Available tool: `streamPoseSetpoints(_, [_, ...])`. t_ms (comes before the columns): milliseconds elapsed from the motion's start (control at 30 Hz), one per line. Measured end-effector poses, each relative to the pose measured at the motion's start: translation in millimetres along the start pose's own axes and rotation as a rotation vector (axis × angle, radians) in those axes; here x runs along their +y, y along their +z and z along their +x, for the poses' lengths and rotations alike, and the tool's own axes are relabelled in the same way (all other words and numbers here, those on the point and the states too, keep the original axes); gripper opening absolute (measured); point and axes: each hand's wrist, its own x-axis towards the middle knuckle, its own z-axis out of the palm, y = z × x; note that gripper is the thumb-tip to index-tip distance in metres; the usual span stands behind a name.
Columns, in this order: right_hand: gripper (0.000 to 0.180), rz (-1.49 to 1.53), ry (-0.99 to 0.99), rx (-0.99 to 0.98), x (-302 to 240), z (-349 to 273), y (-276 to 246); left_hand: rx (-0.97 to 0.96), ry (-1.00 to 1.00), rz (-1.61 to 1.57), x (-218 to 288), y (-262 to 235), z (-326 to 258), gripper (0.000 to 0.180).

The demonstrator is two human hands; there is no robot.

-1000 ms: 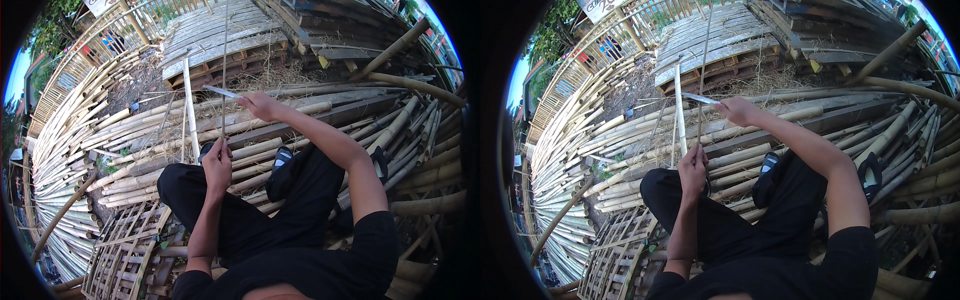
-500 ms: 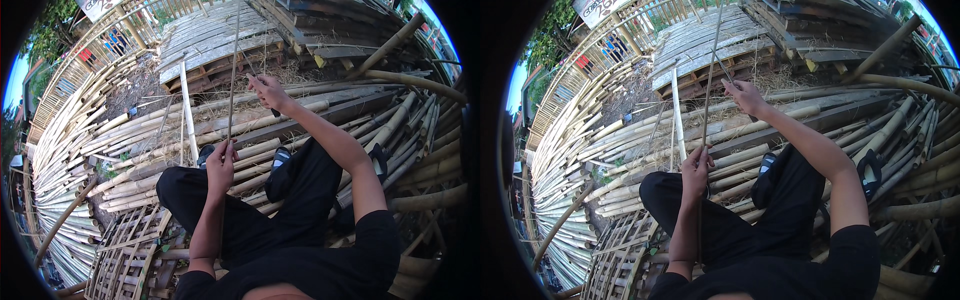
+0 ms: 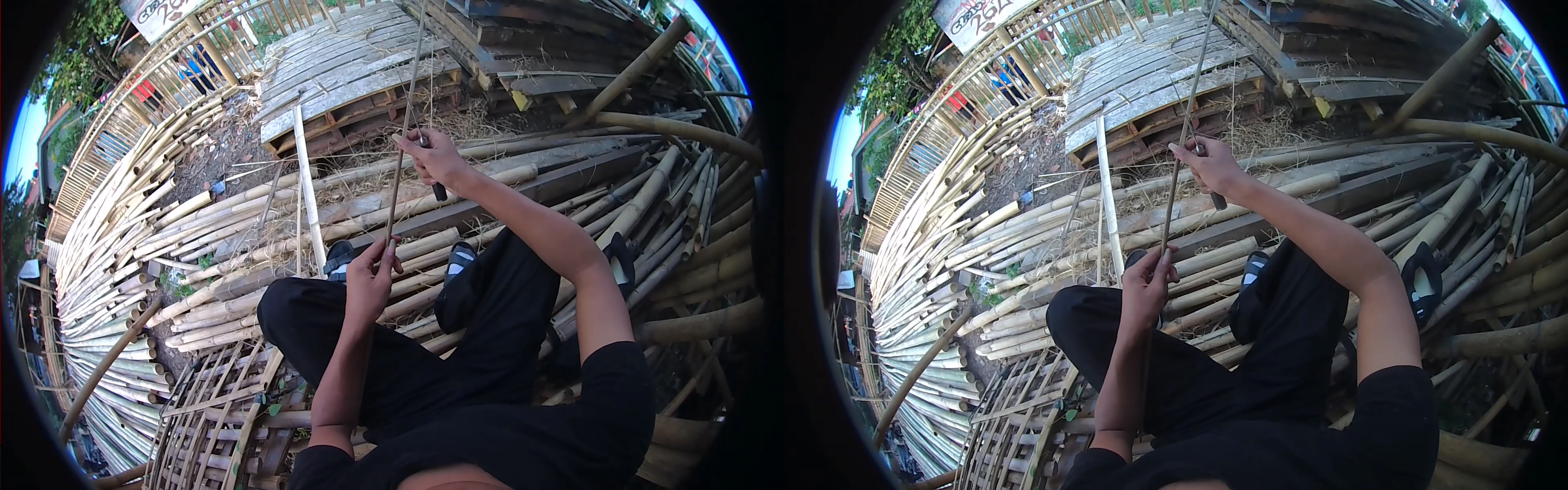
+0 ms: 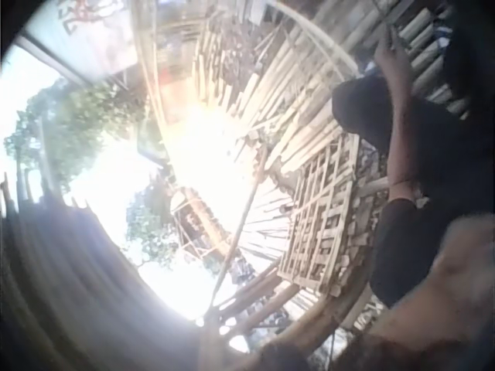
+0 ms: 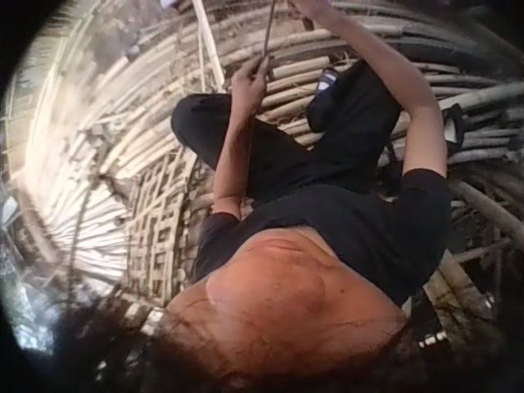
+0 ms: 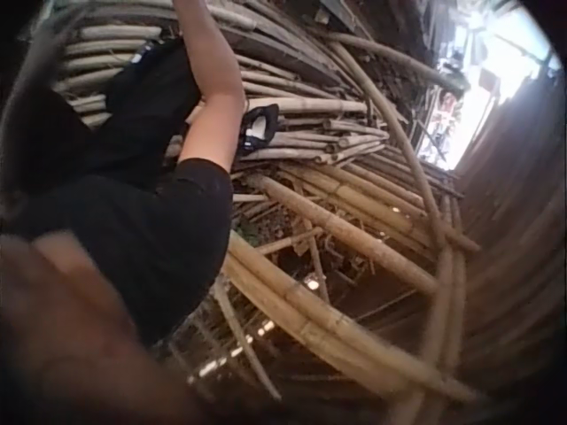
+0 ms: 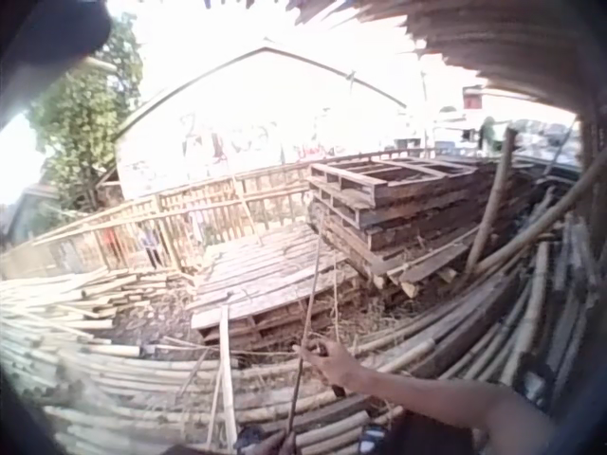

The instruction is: The person shaves a narrow strip of bamboo using a knife.

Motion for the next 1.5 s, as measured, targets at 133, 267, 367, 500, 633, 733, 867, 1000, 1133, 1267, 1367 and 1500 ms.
streamPoseSetpoints(133, [0.024,-0.025,0.073,-0.063,-2.7,-5.1,2.0,-0.081,-0.183,-0.134,23.1,-2.9,-0.7,0.031])
streamPoseSetpoints(267, [0.021,-0.156,0.107,-0.253,2.0,-25.3,19.8,-0.06,-0.148,-0.289,9.9,-4.5,10.8,0.037])
streamPoseSetpoints(367, [0.018,-0.264,0.123,-0.356,6.1,-36.3,27.8,-0.073,-0.159,-0.39,13.4,-1.0,16.5,0.036])
streamPoseSetpoints(500, [0.04,-0.764,-0.316,-0.246,19.3,-31.7,19.1,0.016,-0.087,-0.198,10.5,0.9,24.9,0.031])
streamPoseSetpoints(633, [0.043,-0.931,-0.355,-0.223,2.9,-42.9,14.0,0.131,0.067,-0.236,8.8,7.5,34.9,0.025])
streamPoseSetpoints(733, [0.036,-1.038,-0.444,-0.213,14.7,-42.7,5.2,0.197,0.064,-0.111,18.6,13.7,34.2,0.024])
streamPoseSetpoints(867, [0.034,-1.116,-0.49,-0.275,10.6,-49.6,9.4,0.246,0.046,-0.057,13.7,15.7,40.4,0.024])
streamPoseSetpoints(1000, [0.036,-1.079,-0.429,-0.275,16.7,-37.9,2.2,0.174,-0.029,-0.17,23.1,15.0,41.4,0.022])
streamPoseSetpoints(1133, [0.04,-0.856,-0.359,-0.166,1.3,-31.9,4.6,0.19,-0.048,-0.15,22.7,13.3,40.9,0.02])
streamPoseSetpoints(1267, [0.041,-0.458,-0.216,0.023,6.0,-16.0,-1.8,0.113,-0.103,-0.103,30.2,18.8,34.6,0.021])
streamPoseSetpoints(1367, [0.032,-0.081,-0.018,0.013,2.5,-16.0,-3.5,0.003,-0.155,-0.097,35.1,19.0,28.4,0.022])
streamPoseSetpoints(1500, [0.028,-0.018,0.092,-0.064,2.2,-18.9,-3.6,-0.016,-0.153,-0.158,32.1,19.5,30.8,0.026])
